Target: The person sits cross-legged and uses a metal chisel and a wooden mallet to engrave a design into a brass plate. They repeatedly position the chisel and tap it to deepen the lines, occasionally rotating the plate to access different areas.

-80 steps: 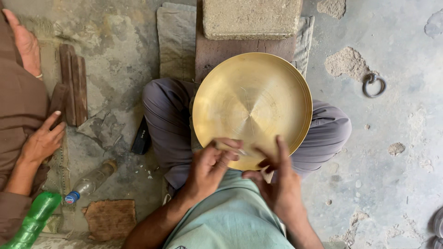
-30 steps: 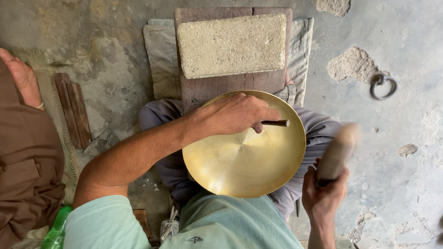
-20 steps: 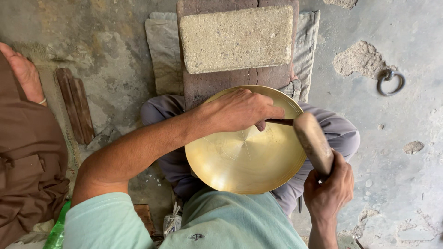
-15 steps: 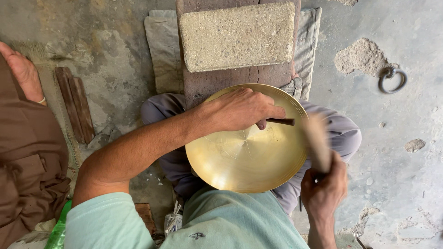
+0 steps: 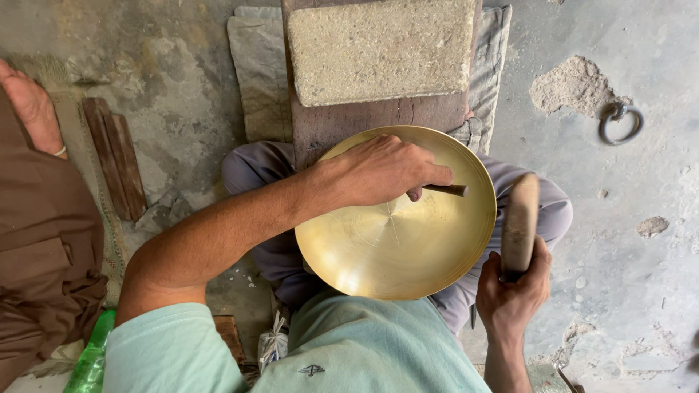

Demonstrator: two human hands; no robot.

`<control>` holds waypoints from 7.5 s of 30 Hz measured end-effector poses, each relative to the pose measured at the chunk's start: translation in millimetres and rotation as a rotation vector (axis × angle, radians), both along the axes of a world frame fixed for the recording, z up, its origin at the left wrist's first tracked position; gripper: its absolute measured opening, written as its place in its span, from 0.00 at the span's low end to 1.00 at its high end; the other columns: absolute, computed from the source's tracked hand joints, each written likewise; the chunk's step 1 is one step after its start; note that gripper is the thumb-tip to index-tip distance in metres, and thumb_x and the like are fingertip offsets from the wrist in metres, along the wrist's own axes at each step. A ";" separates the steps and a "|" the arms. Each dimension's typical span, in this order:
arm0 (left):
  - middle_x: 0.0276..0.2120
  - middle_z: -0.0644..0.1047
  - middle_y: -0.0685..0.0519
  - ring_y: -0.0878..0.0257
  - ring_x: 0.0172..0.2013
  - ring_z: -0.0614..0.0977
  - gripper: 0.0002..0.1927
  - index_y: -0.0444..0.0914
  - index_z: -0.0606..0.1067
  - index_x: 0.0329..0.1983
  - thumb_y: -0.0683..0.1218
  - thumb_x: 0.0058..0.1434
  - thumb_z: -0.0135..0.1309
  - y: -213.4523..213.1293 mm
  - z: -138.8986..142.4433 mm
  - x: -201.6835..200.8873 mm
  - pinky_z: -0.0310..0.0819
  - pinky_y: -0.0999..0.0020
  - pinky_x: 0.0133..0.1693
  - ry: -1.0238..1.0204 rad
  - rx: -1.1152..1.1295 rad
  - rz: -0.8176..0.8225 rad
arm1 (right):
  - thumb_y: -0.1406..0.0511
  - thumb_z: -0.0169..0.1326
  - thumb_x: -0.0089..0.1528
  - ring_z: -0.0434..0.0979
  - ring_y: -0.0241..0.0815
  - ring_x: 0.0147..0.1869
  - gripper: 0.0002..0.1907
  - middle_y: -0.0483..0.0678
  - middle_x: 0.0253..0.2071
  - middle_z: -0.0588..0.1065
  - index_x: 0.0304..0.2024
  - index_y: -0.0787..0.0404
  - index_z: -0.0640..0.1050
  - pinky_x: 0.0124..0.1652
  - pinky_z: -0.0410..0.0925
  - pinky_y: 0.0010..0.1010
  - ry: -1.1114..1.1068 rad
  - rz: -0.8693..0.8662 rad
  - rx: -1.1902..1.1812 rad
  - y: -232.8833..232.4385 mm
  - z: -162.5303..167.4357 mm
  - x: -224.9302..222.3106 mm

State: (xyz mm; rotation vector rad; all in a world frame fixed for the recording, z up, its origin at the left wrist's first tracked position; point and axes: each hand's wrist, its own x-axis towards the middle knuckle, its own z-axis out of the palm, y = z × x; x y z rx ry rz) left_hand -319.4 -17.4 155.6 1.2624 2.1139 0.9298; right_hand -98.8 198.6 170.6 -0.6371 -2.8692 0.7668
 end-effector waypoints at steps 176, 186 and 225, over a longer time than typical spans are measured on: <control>0.36 0.81 0.37 0.38 0.38 0.82 0.14 0.35 0.78 0.42 0.51 0.64 0.61 -301.0 -77.8 252.6 0.75 0.47 0.40 -0.088 -0.647 1.459 | 0.61 0.62 0.67 0.81 0.44 0.43 0.24 0.55 0.45 0.78 0.56 0.71 0.71 0.40 0.73 0.35 -0.083 -0.605 -0.475 86.2 -85.0 109.8; 0.50 0.75 0.32 0.35 0.47 0.79 0.18 0.30 0.70 0.61 0.41 0.71 0.55 -348.7 -55.3 149.3 0.73 0.47 0.45 0.319 -0.577 1.657 | 0.58 0.60 0.59 0.82 0.56 0.45 0.21 0.62 0.41 0.82 0.47 0.69 0.80 0.46 0.72 0.44 -0.664 -0.362 -0.241 -15.8 -119.5 151.6; 0.60 0.70 0.43 0.50 0.61 0.74 0.21 0.37 0.75 0.61 0.36 0.64 0.61 -133.9 27.5 250.7 0.75 0.60 0.61 0.443 0.227 0.921 | 0.67 0.51 0.71 0.66 0.35 0.30 0.18 0.47 0.37 0.74 0.64 0.61 0.75 0.30 0.62 0.29 -0.105 0.036 -0.634 -101.9 67.0 39.0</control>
